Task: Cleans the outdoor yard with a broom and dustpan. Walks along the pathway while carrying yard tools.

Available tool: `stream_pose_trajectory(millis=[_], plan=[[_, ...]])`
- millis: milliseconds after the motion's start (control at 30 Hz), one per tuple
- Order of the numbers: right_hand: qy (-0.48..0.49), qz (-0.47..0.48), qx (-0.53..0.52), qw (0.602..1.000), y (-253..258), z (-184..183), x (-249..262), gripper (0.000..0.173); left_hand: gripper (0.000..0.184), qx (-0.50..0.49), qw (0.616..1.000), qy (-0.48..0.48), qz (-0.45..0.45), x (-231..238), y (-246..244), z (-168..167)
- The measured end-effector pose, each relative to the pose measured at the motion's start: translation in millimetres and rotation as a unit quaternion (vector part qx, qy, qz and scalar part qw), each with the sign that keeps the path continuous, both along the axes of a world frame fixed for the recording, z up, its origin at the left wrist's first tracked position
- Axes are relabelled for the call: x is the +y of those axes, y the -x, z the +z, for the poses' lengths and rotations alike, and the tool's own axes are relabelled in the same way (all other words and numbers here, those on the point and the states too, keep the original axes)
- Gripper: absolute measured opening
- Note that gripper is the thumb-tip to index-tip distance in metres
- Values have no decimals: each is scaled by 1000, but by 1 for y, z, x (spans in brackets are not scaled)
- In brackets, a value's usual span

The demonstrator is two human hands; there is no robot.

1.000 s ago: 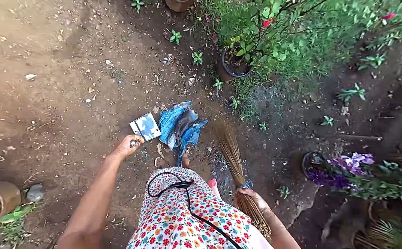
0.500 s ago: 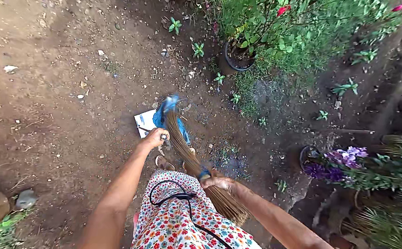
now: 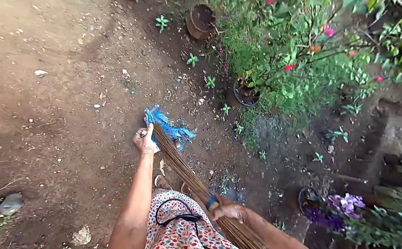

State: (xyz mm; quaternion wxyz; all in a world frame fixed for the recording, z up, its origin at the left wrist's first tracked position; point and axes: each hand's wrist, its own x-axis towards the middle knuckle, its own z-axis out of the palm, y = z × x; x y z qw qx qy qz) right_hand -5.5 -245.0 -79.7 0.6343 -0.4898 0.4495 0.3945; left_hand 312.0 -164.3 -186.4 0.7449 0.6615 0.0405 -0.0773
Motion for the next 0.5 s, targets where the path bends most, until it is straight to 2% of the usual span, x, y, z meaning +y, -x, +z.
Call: stream_pose_trajectory(millis=[133,300,400,500], plan=[[45,25,-25,998,-19,38,-6,114,22,33,993,85,71,37,-37,53],[102,107,-35,988,-79,79,-28,105,29,-38,974,163,154,60,-94,112],[123,115,-107,980,-114,78,-52,112,30,-74,959,187,200,59,-133,144],[123,148,-143,971,-174,83,-80,111,32,-111,945,200,232,55,-176,167]])
